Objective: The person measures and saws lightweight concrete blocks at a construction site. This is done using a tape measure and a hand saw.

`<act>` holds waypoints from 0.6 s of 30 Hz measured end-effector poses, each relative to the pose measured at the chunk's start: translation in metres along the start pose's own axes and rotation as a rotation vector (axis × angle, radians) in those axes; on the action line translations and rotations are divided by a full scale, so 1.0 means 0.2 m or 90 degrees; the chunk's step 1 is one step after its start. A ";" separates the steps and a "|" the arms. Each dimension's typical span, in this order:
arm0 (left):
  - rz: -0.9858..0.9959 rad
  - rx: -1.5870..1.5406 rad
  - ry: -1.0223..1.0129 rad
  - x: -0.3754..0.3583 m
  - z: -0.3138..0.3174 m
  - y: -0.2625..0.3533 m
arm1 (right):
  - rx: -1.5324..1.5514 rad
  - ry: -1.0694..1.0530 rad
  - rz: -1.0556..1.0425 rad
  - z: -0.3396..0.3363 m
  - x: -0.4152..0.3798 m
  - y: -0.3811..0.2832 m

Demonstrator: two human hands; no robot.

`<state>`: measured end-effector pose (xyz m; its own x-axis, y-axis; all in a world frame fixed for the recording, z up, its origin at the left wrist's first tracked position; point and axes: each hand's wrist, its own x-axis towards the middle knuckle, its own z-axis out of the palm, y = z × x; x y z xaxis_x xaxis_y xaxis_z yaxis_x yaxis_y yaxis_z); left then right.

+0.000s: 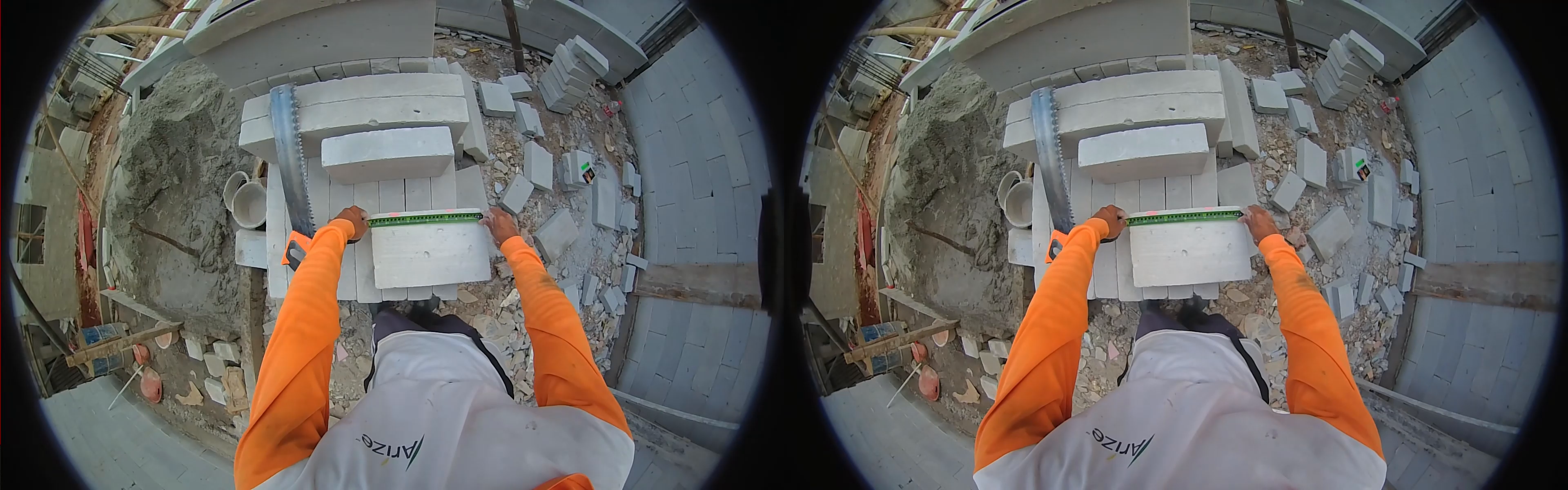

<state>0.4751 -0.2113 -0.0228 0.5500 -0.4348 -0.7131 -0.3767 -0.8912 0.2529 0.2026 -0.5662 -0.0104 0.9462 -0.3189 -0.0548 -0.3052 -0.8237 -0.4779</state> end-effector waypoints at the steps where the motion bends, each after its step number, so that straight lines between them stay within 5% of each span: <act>1: 0.004 -0.002 -0.002 0.01 0.01 -0.01 | -0.002 -0.004 -0.005 0.02 0.00 0.03; 18: 0.079 0.004 0.070 -0.19 0.01 0.04 | -0.005 0.019 -0.014 0.04 -0.12 0.01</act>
<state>0.4503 -0.2020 0.0053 0.5767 -0.5535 -0.6009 -0.4511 -0.8290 0.3306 0.1793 -0.5564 -0.0174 0.9491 -0.3144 -0.0188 -0.2857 -0.8344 -0.4713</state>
